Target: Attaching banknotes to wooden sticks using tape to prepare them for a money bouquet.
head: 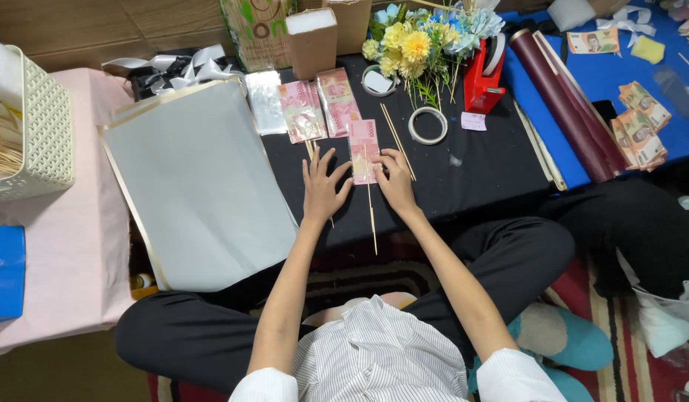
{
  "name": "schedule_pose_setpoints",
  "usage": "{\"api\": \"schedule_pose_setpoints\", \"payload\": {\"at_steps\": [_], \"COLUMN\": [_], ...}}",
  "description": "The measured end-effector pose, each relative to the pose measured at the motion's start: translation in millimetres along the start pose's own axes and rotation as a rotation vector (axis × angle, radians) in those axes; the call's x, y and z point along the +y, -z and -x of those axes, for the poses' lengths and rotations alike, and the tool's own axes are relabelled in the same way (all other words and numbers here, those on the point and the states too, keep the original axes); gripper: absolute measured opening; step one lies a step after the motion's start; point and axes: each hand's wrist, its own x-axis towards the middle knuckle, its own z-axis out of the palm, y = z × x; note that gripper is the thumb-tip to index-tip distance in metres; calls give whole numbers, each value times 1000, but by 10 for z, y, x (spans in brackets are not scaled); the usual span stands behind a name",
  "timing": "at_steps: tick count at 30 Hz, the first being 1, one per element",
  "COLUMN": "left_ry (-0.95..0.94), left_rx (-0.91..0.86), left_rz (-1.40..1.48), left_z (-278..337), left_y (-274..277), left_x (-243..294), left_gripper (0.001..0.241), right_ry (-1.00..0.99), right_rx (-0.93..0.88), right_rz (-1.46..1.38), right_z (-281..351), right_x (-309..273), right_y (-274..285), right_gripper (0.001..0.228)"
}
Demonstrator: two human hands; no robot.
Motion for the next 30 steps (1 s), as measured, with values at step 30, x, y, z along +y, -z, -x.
{"api": "schedule_pose_setpoints", "payload": {"at_steps": [30], "left_ry": [115], "left_rx": [-18], "left_rz": [125], "left_z": [-8], "left_y": [55], "left_x": [-14], "left_gripper": [41], "right_ry": [-118], "right_rx": [-14], "right_rz": [160], "right_z": [-95], "right_x": [159], "right_y": [376], "right_gripper": [9]}}
